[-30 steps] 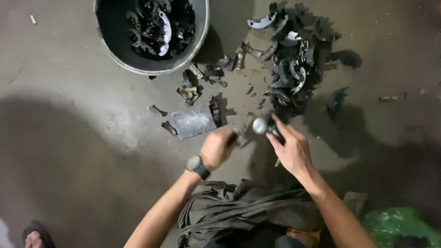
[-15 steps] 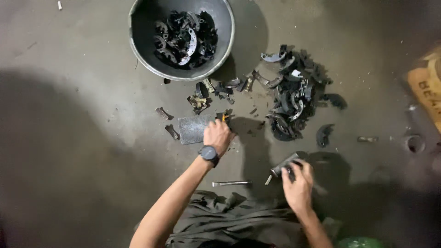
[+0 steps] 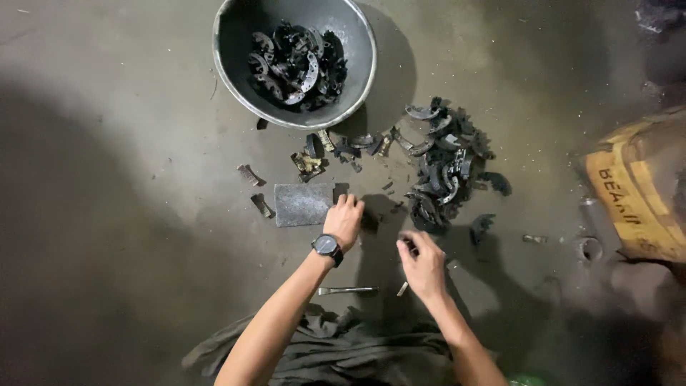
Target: Sorting and cleaning used motorcycle brake pads and shoes using a hammer.
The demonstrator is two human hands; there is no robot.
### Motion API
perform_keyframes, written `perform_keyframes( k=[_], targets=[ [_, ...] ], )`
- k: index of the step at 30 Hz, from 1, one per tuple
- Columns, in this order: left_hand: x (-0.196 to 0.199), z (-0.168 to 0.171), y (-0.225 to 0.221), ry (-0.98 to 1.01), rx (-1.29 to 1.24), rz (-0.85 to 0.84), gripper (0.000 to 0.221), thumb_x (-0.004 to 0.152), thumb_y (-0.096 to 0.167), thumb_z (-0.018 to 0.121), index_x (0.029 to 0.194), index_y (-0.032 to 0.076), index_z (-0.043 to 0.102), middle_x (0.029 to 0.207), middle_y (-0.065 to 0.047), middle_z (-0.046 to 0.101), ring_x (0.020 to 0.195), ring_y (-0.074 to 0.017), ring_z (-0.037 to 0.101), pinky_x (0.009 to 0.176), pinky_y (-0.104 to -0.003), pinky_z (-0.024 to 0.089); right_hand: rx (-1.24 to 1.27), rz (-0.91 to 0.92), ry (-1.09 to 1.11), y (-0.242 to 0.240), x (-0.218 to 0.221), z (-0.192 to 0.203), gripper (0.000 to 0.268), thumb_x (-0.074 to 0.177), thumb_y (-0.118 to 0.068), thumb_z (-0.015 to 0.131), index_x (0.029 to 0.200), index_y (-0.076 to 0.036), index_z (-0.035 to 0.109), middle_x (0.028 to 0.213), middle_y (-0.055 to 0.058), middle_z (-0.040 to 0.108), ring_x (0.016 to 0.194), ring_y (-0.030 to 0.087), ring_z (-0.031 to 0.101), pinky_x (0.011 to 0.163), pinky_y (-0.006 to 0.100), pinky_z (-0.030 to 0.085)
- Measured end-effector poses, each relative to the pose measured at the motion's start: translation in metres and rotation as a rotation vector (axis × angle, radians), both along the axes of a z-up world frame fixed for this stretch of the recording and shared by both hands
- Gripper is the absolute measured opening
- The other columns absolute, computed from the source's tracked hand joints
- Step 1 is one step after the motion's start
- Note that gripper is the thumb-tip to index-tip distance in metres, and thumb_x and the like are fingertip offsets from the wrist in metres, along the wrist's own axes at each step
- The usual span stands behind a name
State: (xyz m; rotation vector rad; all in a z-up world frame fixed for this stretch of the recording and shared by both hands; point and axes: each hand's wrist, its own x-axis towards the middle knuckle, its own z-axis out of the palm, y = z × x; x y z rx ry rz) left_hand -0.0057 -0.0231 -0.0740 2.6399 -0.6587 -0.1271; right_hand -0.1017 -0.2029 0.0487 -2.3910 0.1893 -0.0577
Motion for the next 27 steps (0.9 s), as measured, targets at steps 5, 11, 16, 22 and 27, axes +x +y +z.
perform_keyframes(
  k=[5,11,16,22,27],
  targets=[
    [-0.010,0.012,0.015,-0.021,-0.088,-0.108,0.018,0.083,0.011,0.063,0.101,0.007,0.064,0.106,-0.010,0.061,0.105,-0.0302,0.057,0.084,-0.041,0.050,0.025,-0.012,0.104,0.005,0.019,-0.017,0.028,0.090,-0.016,0.073,0.114,-0.002,0.070,0.105,0.014,0.071,0.087,0.032,0.073,0.076,0.039,0.058],
    [-0.029,0.019,0.017,-0.073,-0.117,-0.087,0.022,0.080,0.010,0.063,0.101,0.005,0.063,0.103,-0.012,0.060,0.103,-0.0314,0.056,0.087,-0.041,0.048,-0.151,0.232,0.009,0.024,0.038,-0.072,0.045,0.082,-0.016,0.077,0.120,0.006,0.064,0.111,0.025,0.065,0.096,0.046,0.066,0.080,0.049,0.055],
    [-0.077,0.051,0.021,0.111,-0.087,-0.131,0.027,0.083,0.023,0.070,0.098,0.002,0.062,0.100,-0.017,0.060,0.098,-0.0351,0.058,0.082,-0.044,0.050,-0.199,0.220,0.235,0.029,0.061,-0.079,0.035,0.089,-0.021,0.074,0.111,0.005,0.065,0.107,0.030,0.064,0.093,0.049,0.065,0.080,0.052,0.054],
    [-0.113,0.009,0.020,0.234,0.090,-0.425,0.029,0.079,0.026,0.072,0.098,0.005,0.066,0.103,-0.015,0.064,0.102,-0.0335,0.064,0.078,-0.045,0.055,-0.055,-0.073,0.165,0.057,0.088,-0.114,0.032,0.085,-0.022,0.077,0.101,0.005,0.069,0.099,0.029,0.068,0.091,0.045,0.069,0.080,0.052,0.055],
    [-0.128,-0.003,0.017,0.198,0.035,-0.473,0.022,0.082,0.023,0.067,0.095,0.004,0.068,0.106,-0.017,0.066,0.102,-0.0333,0.065,0.070,-0.043,0.058,0.039,0.085,0.288,0.076,0.101,-0.081,0.027,0.089,-0.021,0.076,0.097,0.004,0.075,0.090,0.028,0.072,0.088,0.045,0.070,0.082,0.051,0.055]
  ],
)
